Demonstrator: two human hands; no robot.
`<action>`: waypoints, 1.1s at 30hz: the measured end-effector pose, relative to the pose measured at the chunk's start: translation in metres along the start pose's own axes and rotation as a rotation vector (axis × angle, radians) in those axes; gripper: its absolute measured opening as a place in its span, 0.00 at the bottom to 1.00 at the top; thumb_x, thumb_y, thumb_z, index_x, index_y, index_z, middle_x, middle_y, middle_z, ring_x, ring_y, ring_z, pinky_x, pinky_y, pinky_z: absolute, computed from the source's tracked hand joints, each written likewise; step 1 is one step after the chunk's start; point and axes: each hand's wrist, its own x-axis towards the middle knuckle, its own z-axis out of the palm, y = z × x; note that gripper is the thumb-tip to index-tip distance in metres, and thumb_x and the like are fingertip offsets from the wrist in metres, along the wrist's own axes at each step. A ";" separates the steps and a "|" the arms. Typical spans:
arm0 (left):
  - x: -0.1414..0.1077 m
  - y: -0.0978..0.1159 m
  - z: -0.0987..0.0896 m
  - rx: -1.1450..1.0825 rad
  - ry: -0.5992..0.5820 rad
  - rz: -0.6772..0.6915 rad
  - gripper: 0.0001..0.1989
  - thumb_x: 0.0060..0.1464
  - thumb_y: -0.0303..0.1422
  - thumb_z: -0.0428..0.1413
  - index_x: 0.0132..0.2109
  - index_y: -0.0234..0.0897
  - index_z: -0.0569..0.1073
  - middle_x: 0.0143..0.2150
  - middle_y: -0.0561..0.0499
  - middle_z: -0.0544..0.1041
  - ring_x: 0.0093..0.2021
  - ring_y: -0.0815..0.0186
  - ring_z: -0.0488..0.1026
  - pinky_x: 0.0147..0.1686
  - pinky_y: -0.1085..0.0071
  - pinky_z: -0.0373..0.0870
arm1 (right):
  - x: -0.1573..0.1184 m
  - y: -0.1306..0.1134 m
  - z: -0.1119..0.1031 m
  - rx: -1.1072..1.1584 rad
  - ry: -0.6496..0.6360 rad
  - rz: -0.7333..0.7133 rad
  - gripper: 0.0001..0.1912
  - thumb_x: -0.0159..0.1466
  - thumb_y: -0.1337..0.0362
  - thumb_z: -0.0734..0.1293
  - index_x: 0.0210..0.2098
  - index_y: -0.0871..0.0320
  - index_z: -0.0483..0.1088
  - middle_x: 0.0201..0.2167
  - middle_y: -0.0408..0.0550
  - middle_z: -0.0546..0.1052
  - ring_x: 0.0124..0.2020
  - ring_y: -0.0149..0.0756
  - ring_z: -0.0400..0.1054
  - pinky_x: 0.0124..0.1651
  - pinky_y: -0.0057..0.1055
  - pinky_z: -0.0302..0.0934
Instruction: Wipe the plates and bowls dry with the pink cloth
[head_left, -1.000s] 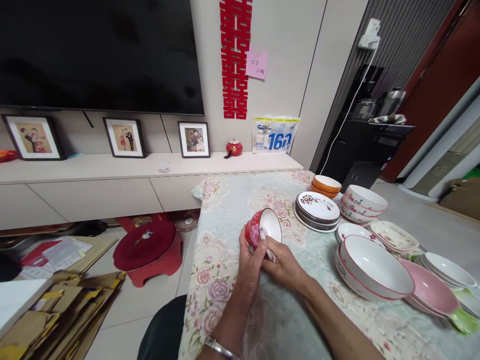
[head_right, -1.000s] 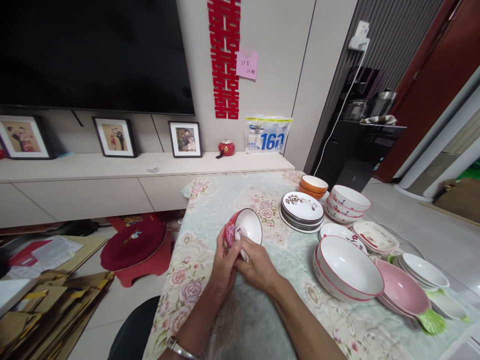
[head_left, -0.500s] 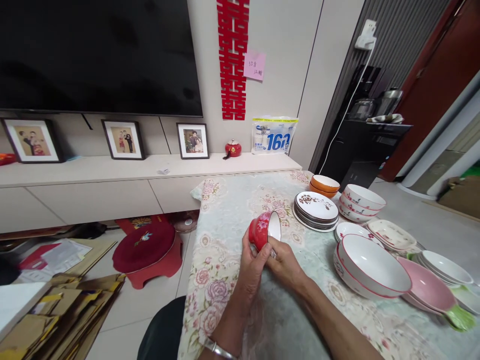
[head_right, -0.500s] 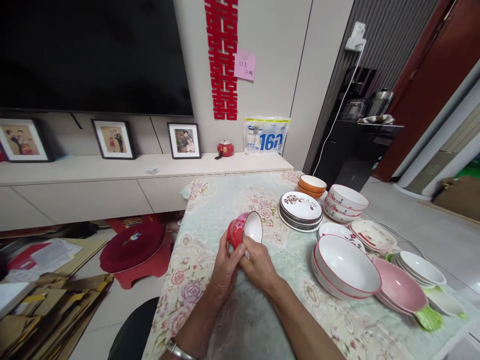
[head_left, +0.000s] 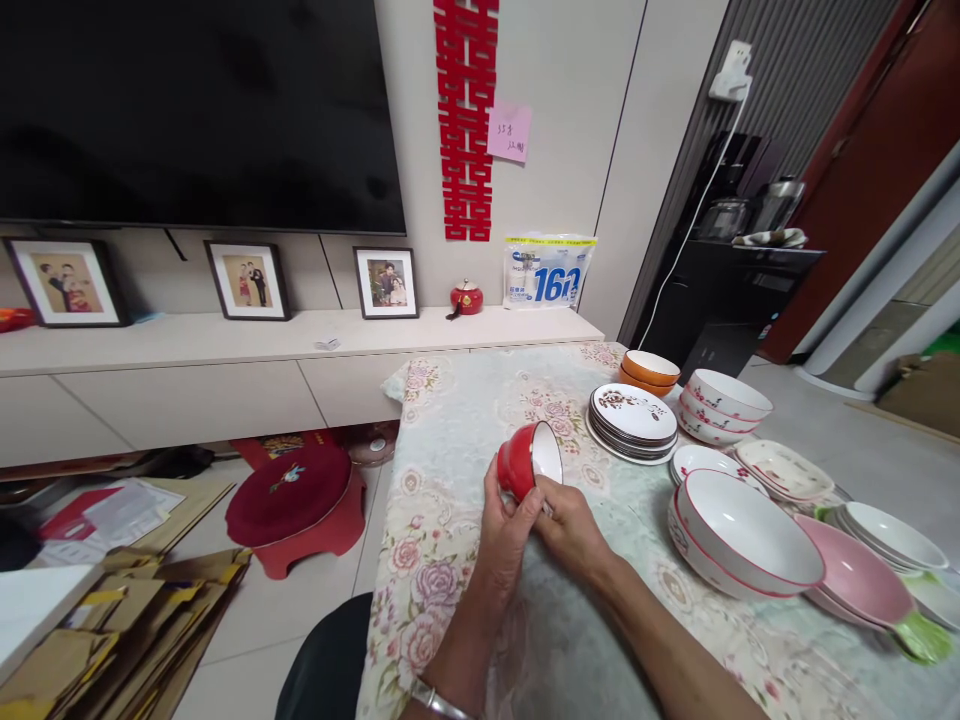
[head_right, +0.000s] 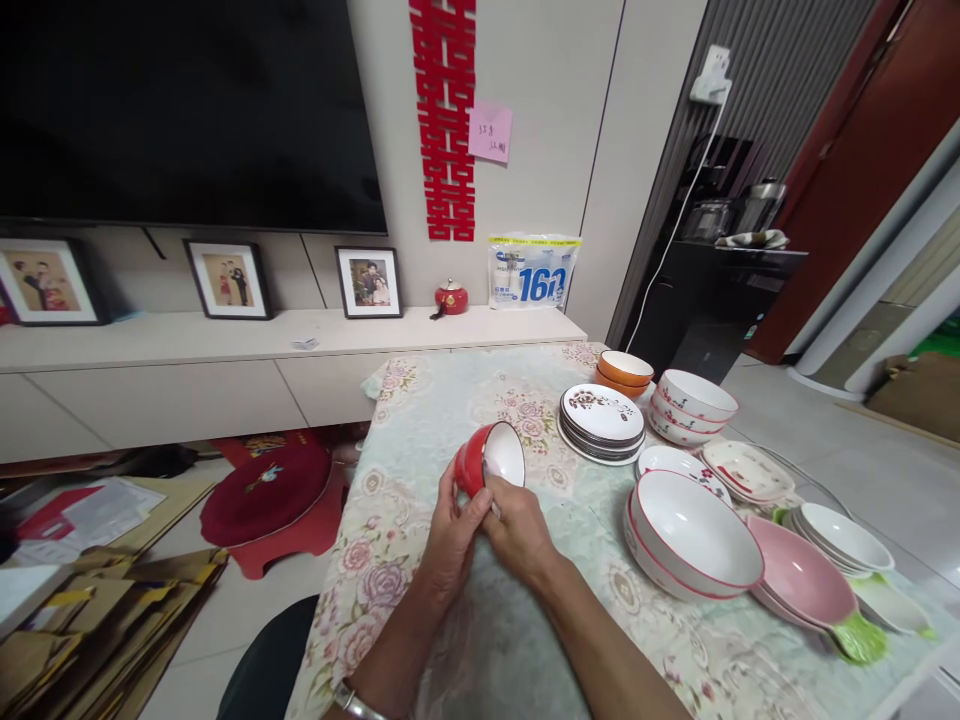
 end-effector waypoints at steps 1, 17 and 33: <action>0.000 -0.001 -0.001 0.010 -0.001 0.009 0.40 0.50 0.38 0.66 0.67 0.40 0.59 0.66 0.41 0.67 0.63 0.54 0.67 0.62 0.61 0.64 | 0.000 0.000 0.001 0.038 0.019 -0.001 0.08 0.68 0.64 0.61 0.34 0.57 0.70 0.32 0.45 0.77 0.33 0.35 0.70 0.37 0.28 0.61; 0.003 0.000 -0.001 -0.013 0.061 -0.003 0.38 0.50 0.38 0.67 0.65 0.40 0.62 0.65 0.41 0.68 0.64 0.55 0.67 0.63 0.61 0.62 | -0.001 -0.002 0.001 -0.023 -0.049 -0.080 0.07 0.66 0.69 0.63 0.41 0.56 0.71 0.39 0.48 0.77 0.38 0.37 0.71 0.42 0.29 0.63; 0.002 0.023 0.005 -0.042 0.275 -0.118 0.33 0.45 0.42 0.68 0.56 0.37 0.68 0.55 0.42 0.75 0.46 0.59 0.77 0.39 0.66 0.78 | 0.004 0.025 -0.027 -0.522 0.068 0.076 0.29 0.59 0.79 0.59 0.54 0.52 0.73 0.62 0.54 0.69 0.63 0.51 0.57 0.62 0.54 0.52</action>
